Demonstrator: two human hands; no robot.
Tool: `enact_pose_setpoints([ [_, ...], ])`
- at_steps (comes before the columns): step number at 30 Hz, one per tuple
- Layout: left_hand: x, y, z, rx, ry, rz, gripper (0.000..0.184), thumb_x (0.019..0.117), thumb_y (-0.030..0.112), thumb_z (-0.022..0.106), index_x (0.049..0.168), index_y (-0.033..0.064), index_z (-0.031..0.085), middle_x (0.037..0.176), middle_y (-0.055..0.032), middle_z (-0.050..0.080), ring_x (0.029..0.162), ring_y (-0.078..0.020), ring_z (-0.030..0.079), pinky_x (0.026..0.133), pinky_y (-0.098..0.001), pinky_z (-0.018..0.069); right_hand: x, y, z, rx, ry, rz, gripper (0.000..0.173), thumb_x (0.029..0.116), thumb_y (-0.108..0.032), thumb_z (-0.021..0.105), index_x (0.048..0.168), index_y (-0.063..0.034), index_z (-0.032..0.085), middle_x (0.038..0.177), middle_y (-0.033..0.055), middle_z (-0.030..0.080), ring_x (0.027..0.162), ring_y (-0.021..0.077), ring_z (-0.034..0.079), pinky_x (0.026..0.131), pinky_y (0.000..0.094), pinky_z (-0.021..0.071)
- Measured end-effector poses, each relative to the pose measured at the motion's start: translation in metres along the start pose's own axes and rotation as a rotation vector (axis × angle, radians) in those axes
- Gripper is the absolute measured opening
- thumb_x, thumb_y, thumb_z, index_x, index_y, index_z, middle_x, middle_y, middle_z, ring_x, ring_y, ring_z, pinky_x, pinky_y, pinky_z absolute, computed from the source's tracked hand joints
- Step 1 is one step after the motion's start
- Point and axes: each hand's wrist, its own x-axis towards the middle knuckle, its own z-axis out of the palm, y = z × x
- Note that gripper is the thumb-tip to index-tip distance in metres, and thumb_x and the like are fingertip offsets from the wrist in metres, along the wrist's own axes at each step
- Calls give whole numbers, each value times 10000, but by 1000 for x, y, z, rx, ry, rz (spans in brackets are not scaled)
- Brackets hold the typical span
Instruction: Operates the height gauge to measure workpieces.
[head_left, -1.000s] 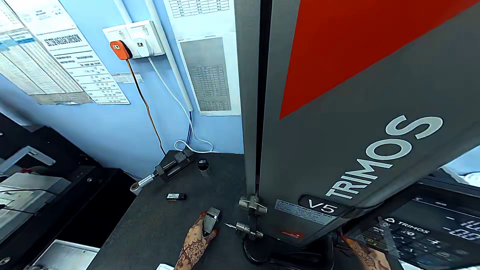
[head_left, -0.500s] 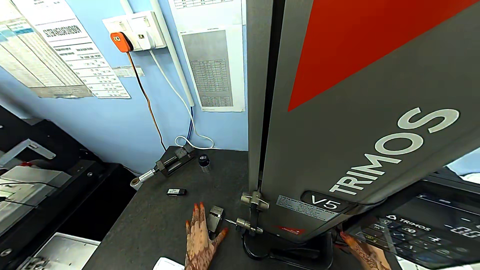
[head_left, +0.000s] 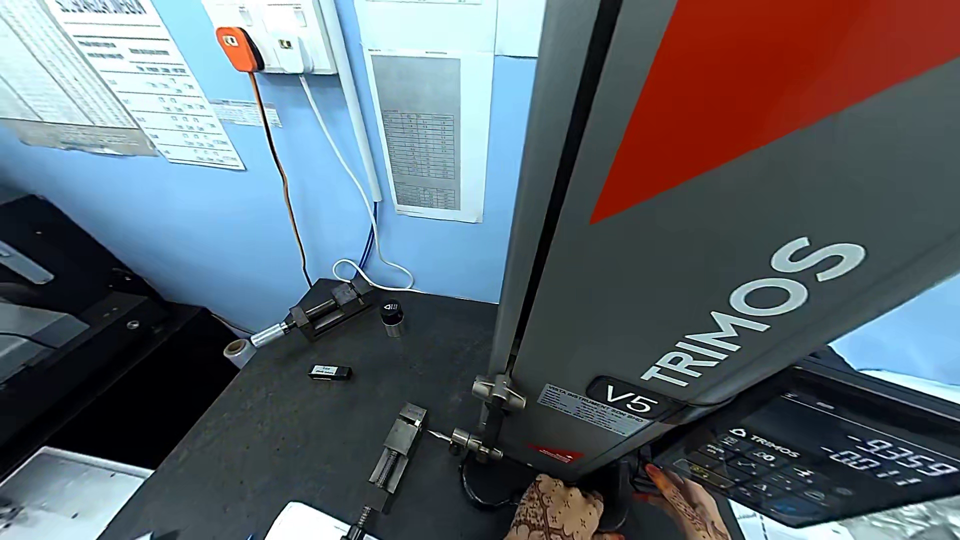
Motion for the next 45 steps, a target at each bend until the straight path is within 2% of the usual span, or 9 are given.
enact_pose_setpoints([
  [3,1,-8,2,33,-22,59,607,1090,488,355,1360,-5,583,1124,-282,701,1078,-484,664,965,-633,473,-3,-1,3,63,-9,17,380,1021,-209,526,1312,32,477,1081,15,671,880,91,711,775,334,629],
  [6,2,-10,15,79,93,75,596,1088,483,344,1356,26,615,1123,-238,722,1070,-440,683,976,-594,488,-3,2,6,122,8,29,313,1014,-177,499,1271,0,476,1048,-20,667,868,84,710,769,330,630],
  [12,1,-9,9,70,21,68,601,1096,476,325,1385,14,579,1174,-247,705,1120,-445,663,1016,-605,458,-3,1,10,174,25,32,304,1012,-140,483,1291,-18,471,1057,-28,678,875,75,709,767,315,630],
  [19,-3,-17,16,84,97,80,599,1082,497,341,1286,22,645,1055,-228,729,1001,-426,700,891,-581,519,-2,7,15,205,35,4,287,1013,-121,464,1275,-5,476,1043,-30,689,874,78,714,777,306,627],
  [24,-6,-18,14,118,82,70,659,1084,537,291,1329,24,623,1095,-232,724,1043,-430,692,930,-594,504,-1,10,21,184,63,12,236,1043,-131,402,1226,-18,499,989,-49,691,839,54,711,743,285,624],
  [29,-10,-15,0,87,-14,53,631,1092,509,316,1365,5,579,1132,-266,703,1092,-459,667,981,-609,474,-2,7,25,121,89,33,307,1057,-130,371,1295,43,459,984,-6,644,784,39,680,691,266,606],
  [33,-7,-21,13,102,97,81,626,1081,518,331,1286,12,636,1029,-244,723,983,-450,698,876,-603,515,-3,11,18,129,31,-18,402,1034,-215,490,1333,48,435,1099,6,664,882,68,709,754,306,632],
  [35,-7,-21,15,118,110,75,639,1080,533,323,1299,22,638,1043,-236,728,998,-439,702,886,-601,523,-6,10,16,138,22,-39,472,1014,-243,562,1353,56,425,1134,6,671,905,69,716,772,306,636],
  [45,-7,-22,16,106,98,81,646,1076,541,312,1323,36,629,1101,-226,723,1027,-425,694,916,-593,503,-4,10,22,151,91,15,246,1040,-148,411,1215,-9,513,945,-53,675,773,35,694,687,265,617],
])
